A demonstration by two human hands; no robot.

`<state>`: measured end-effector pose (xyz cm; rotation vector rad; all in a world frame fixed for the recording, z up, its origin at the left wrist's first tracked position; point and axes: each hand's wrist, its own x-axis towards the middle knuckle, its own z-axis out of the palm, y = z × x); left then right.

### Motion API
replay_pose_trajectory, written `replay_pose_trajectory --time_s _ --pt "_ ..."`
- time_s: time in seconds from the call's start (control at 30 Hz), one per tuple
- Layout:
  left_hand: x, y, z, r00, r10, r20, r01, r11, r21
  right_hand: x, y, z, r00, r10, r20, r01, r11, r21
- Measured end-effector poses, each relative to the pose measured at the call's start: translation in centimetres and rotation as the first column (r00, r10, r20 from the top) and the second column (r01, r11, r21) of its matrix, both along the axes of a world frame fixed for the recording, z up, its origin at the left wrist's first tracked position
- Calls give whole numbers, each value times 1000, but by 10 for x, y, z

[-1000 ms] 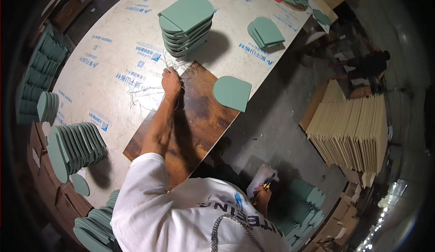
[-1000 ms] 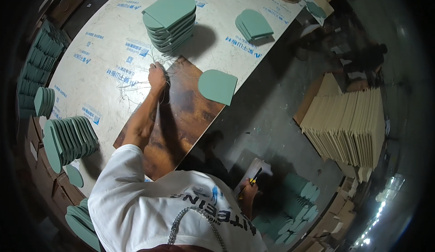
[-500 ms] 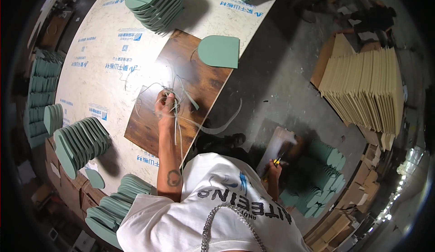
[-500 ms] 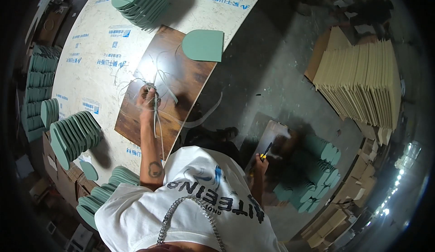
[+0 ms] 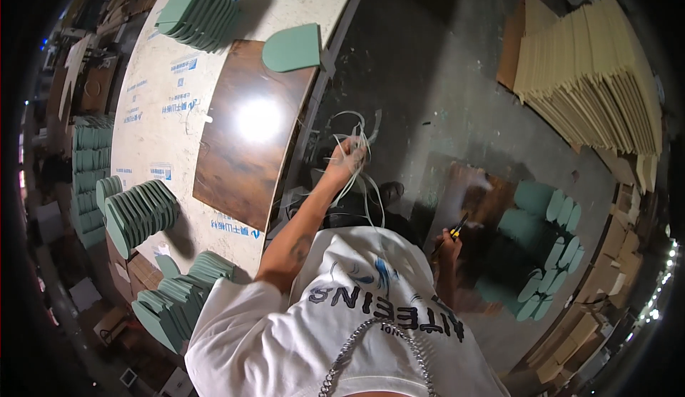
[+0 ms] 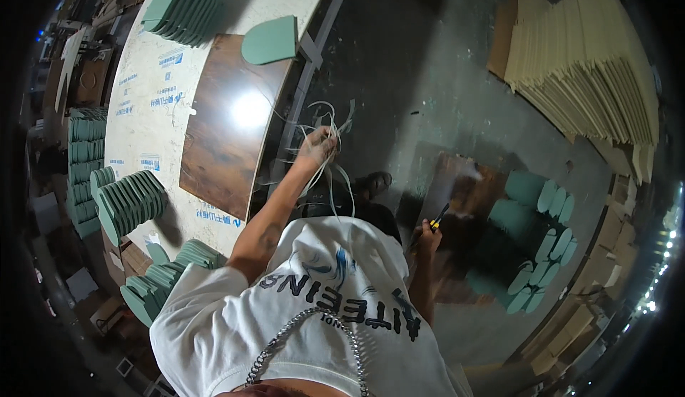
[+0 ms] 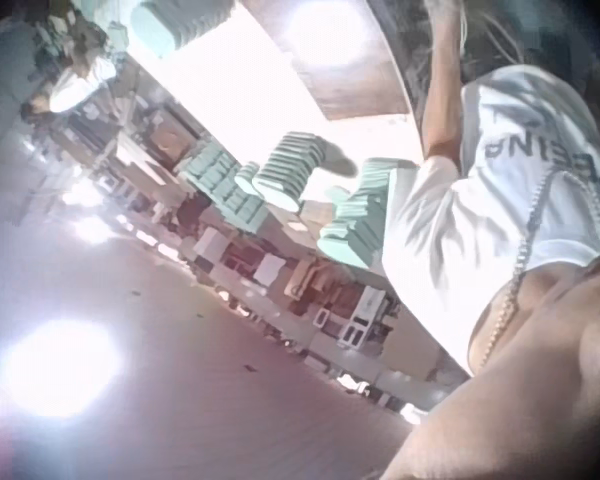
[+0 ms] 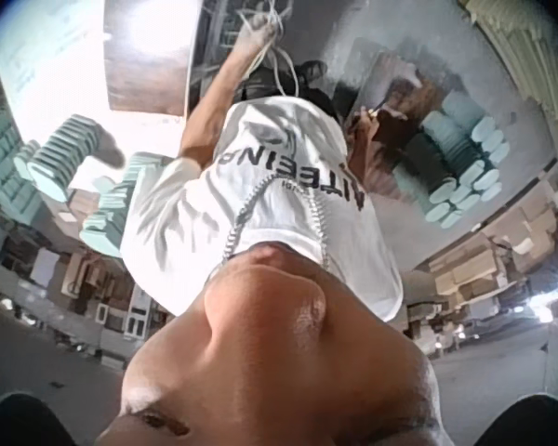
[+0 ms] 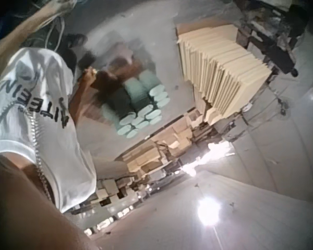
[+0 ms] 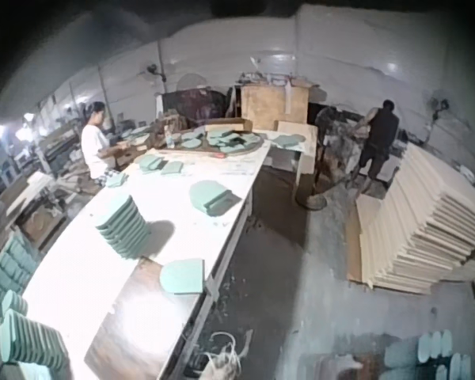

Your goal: Trimming edges of green foam pieces using a utility knife on a wooden workbench.

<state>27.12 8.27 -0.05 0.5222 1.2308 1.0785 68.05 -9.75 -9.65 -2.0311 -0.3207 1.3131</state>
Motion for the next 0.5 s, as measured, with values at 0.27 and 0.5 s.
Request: replay_pose_trajectory --time_s 0.27,0.5 --pt "-95 0 -227 884 356 -304 -384 923 -36 59 -63 18 973 84 215 -39 978 -205" --pt "-115 16 -160 662 -272 -698 85 953 -291 60 -134 14 964 -245 101 259 948 -183"
